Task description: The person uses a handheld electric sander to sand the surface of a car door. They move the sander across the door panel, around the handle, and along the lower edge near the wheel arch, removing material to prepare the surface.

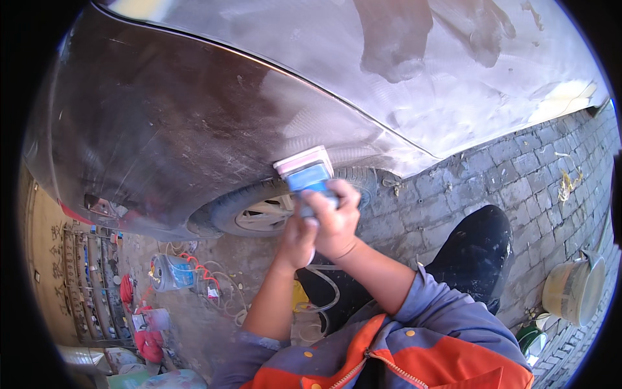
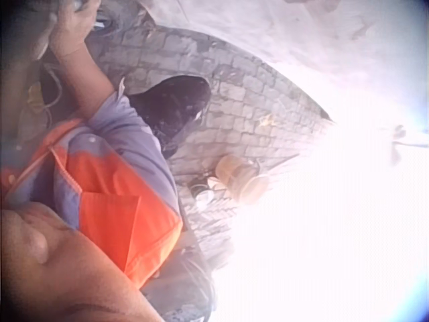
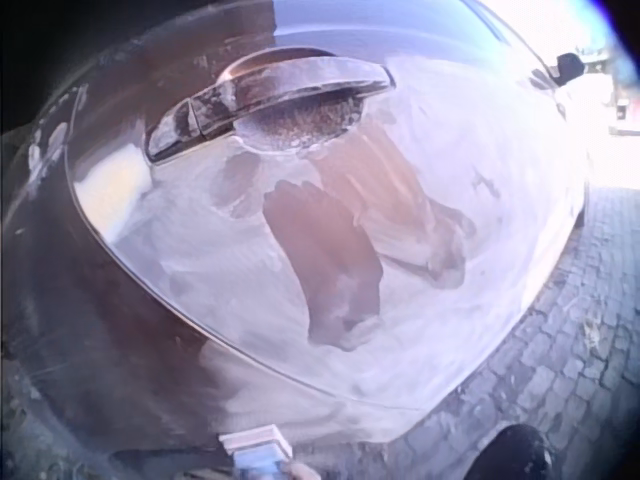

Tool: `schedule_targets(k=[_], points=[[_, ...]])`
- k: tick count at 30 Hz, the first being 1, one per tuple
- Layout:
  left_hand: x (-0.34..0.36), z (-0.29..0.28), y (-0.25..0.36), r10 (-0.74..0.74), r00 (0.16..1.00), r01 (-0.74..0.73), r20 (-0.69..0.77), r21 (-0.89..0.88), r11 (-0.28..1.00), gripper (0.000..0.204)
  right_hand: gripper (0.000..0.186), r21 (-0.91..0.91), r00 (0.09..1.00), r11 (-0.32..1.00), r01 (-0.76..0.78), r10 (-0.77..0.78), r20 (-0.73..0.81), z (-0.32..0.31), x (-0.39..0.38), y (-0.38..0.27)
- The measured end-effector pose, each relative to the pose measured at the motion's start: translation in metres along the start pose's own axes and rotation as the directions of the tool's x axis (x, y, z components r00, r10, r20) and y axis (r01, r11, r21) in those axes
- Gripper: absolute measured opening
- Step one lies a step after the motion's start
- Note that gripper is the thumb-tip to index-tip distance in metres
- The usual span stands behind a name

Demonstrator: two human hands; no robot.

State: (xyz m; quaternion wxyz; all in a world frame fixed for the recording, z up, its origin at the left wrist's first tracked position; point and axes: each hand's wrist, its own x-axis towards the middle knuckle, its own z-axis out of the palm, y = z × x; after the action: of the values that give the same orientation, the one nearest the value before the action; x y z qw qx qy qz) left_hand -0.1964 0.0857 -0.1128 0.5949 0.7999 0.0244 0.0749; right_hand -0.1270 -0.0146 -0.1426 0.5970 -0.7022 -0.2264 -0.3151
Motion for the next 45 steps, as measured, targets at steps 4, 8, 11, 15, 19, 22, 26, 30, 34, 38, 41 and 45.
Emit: schedule_targets(k=[4,8,11,15,19,22,26,30,34,38,41,45], points=[[0.038,0.039,0.011,-0.295,0.950,0.245,0.099,0.346,0.906,0.088,0.055,-0.026,0.951,0.986,-0.167,0.154,-0.269,-0.014,-0.006,0.042],[0.044,0.042,0.027,-0.296,0.954,0.257,0.057,0.359,0.897,0.086,0.058,-0.008,0.931,0.973,-0.232,0.220,-0.290,-0.012,-0.010,0.043],[0.010,-0.001,0.008,-0.159,0.987,0.151,0.022,0.207,0.967,0.091,0.053,0.055,0.971,0.986,-0.154,0.162,-0.175,0.010,-0.016,0.007],[-0.003,-0.016,0.001,-0.027,0.998,0.031,-0.051,0.083,0.996,0.090,0.047,0.070,0.995,0.994,-0.088,0.092,-0.050,0.019,-0.017,-0.010],[0.018,0.016,0.008,-0.211,0.977,0.195,0.039,0.256,0.947,0.085,0.058,0.068,0.958,0.981,-0.182,0.192,-0.214,0.004,-0.021,0.025],[0.037,0.033,0.016,-0.289,0.955,0.248,0.059,0.374,0.894,0.083,0.066,0.027,0.919,0.971,-0.237,0.233,-0.317,0.002,-0.016,0.031],[0.015,-0.001,0.017,-0.239,0.969,0.217,0.055,0.260,0.941,0.087,0.062,0.068,0.950,0.980,-0.187,0.198,-0.241,0.016,-0.020,0.009],[-0.019,-0.040,0.003,-0.098,0.993,0.101,-0.063,0.043,0.994,0.089,0.048,0.120,0.994,0.992,-0.030,0.043,-0.102,0.040,-0.024,-0.022],[-0.023,-0.042,-0.002,-0.031,0.996,0.035,-0.089,0.041,0.999,0.092,0.050,0.143,1.000,0.990,0.013,-0.014,0.003,0.038,-0.021,-0.027],[-0.008,-0.016,-0.006,-0.190,0.982,0.191,-0.021,0.129,0.973,0.084,0.057,0.076,0.982,0.993,-0.089,0.100,-0.158,0.026,-0.031,0.002],[0.002,-0.018,0.003,-0.278,0.960,0.265,0.046,0.182,0.947,0.082,0.062,0.005,0.957,0.992,-0.128,0.125,-0.264,0.027,-0.022,0.002],[-0.017,-0.039,0.005,-0.097,0.994,0.099,-0.053,0.026,0.995,0.087,0.051,0.093,0.994,0.995,-0.048,0.057,-0.095,0.031,-0.014,-0.028]])
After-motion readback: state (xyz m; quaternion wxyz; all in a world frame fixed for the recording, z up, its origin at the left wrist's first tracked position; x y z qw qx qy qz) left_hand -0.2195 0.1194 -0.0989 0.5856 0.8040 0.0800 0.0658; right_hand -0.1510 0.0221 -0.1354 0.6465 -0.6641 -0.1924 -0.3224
